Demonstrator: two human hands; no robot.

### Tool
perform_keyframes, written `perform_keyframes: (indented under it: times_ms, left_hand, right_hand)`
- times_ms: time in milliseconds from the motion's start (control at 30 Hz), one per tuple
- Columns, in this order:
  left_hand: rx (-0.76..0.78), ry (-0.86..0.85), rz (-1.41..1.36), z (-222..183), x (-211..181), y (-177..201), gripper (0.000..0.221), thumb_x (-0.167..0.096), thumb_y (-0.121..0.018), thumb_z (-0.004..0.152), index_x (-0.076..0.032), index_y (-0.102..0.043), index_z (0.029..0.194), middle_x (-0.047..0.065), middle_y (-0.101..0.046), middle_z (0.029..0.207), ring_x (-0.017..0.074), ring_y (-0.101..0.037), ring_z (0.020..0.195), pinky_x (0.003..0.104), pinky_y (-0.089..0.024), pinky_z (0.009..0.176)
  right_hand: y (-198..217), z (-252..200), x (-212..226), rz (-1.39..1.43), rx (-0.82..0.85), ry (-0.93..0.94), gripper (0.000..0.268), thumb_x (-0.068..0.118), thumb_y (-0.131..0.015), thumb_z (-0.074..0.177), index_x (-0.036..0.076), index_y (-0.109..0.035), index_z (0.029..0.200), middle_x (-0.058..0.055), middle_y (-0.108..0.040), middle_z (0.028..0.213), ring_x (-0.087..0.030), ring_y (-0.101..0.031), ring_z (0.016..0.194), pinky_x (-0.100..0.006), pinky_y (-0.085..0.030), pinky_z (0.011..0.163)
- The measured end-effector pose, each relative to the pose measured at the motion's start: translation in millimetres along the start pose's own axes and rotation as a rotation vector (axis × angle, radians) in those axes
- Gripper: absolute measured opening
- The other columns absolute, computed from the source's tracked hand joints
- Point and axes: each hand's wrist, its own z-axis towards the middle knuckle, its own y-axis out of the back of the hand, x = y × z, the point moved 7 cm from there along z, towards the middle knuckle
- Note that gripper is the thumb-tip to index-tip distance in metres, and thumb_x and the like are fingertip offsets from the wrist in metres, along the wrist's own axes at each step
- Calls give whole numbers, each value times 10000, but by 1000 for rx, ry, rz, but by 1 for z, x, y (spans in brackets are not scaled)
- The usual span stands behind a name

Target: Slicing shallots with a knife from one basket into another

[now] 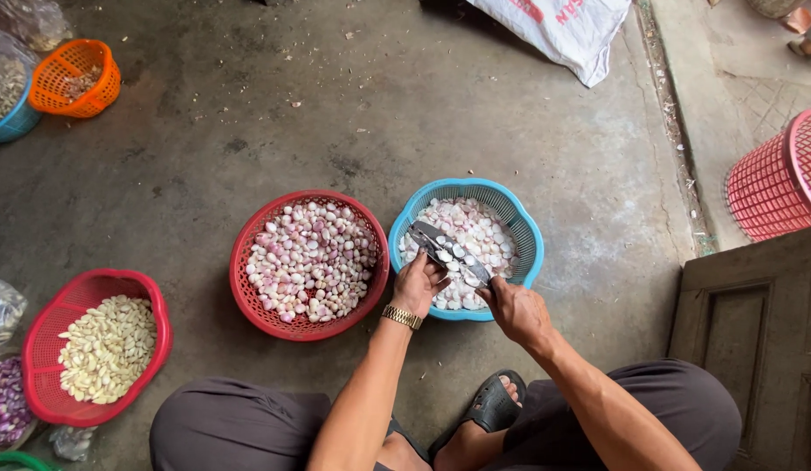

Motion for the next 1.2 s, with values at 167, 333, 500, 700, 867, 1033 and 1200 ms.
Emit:
perform_keyframes:
  times_ms: [167,333,500,700,867,1033,1200]
  left_hand:
    - [55,12,66,-7,3,-2,317,-470,-561,1030,-177,-670,1083,7,-762,916,157,-744,875,398,-588,882]
    - [130,34,-5,20,9,14,385,-427,-495,1070,-107,-648,1220,172,-736,1178,325,-684,1141,528,-438,1073]
    - [125,65,-86,2,-9,11,349,-405,-544,1044,-123,-674,1204,126,-749,1132,282,-707,1043,477,-530,956]
    - [147,77,-99,0,-10,1,118,-253,-668,980,-145,-711,993,75,-760,990,247,-727,962,506,-546,956]
    - [90,43,-133,-6,-24,4,100,-104,-733,927,-87,-659,862,103,-734,925,274,-702,875,509,-565,905]
    - [-104,116,-36,-16,-17,4,367,-415,-781,917,-103,-593,961,56,-655,793,227,-710,685,381,-649,675]
    - [-304,35,49,-3,-9,5,376,-434,-758,923,-94,-602,897,33,-607,714,187,-643,552,297,-569,489]
  right_hand:
    - [-5,7,-5,12,12,-33,452,556,-411,1015,130,-559,989,-232,-708,812,-495,-718,833,-601,-559,768]
    - [1,4,1,-18,12,-25,424,529,-421,1015,135,-576,1009,-255,-718,819,-497,-722,855,-617,-552,804]
    - [-1,-3,8,18,19,9,431,547,-432,998,138,-565,974,-232,-712,819,-495,-716,845,-621,-553,767]
    - [0,3,2,3,-16,20,428,538,-434,1007,133,-567,972,-237,-700,789,-490,-716,828,-624,-548,762]
    - [-10,6,4,-9,-13,72,423,552,-436,1002,146,-553,981,-217,-691,794,-475,-714,811,-600,-559,739]
    - [-2,3,12,-69,-36,91,429,568,-438,995,159,-562,958,-171,-684,763,-437,-726,777,-570,-569,707]
    - [-12,9,2,-118,-159,163,427,578,-445,997,164,-486,906,-127,-645,682,-412,-636,653,-525,-462,583]
